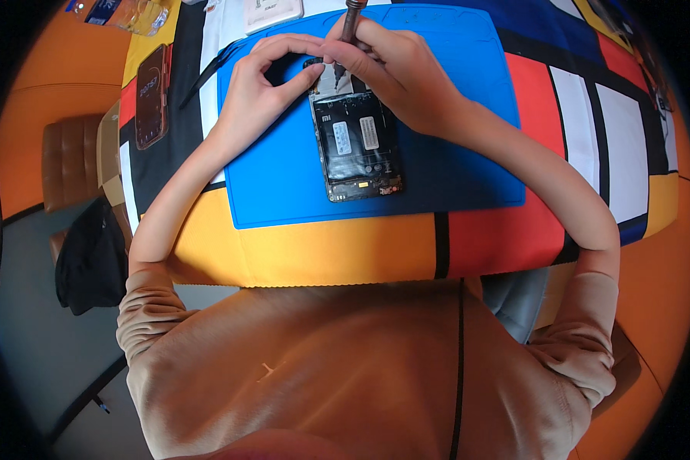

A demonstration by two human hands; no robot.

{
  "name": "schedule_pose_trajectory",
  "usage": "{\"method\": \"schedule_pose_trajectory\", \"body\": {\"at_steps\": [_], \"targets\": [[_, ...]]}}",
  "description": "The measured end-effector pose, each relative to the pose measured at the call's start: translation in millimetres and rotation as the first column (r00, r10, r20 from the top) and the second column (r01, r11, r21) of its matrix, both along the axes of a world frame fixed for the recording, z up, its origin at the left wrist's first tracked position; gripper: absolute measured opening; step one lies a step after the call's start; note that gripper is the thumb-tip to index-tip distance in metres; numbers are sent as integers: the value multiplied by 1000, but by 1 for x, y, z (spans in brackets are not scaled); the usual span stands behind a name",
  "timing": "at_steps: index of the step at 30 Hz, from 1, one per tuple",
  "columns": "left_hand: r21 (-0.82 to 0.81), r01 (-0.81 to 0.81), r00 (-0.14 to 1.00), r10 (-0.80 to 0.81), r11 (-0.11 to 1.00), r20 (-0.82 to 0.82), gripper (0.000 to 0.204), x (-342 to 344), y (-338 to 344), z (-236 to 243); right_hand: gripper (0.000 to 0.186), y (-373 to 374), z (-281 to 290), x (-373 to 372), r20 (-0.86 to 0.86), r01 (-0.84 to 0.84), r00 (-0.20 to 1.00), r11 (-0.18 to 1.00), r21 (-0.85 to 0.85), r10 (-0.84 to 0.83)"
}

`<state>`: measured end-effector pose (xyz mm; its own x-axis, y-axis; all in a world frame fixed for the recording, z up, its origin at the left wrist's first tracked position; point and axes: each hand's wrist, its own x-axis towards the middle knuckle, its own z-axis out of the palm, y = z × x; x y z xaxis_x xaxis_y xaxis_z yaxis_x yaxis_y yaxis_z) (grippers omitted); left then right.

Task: The person uses a screwdriver to remove screws from a disassembled smartphone motherboard, then places the back cover over the device and secures it with screws. The person handles the phone, motherboard, and back cover during the process.

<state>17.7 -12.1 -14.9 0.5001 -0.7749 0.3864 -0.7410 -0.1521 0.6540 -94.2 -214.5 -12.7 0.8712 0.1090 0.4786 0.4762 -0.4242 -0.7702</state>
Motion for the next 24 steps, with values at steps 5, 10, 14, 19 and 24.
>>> {"method": "schedule_pose_trajectory", "body": {"at_steps": [5,10,14,19,24], "targets": [[-23,0,1000,0,1000,4,20,0,0,-1,21,-1,-5,-1,21,10,1000,999,-54,-9],[-32,-15,1000,15,999,-4,19,-2,1,0,21,-6,-9,-2,-37,21,999,999,-33,-22],[73,-75,991,83,994,-108,21,-1,4,2,23,-9,-4,-2,-155,67,987,990,128,-46],[5,-37,985,37,999,-167,22,1,1,-1,22,-6,2,22,-82,94,994,968,233,-77],[4,-38,988,39,999,-152,23,0,1,0,22,-4,0,41,0,132,991,957,258,-137]]}}
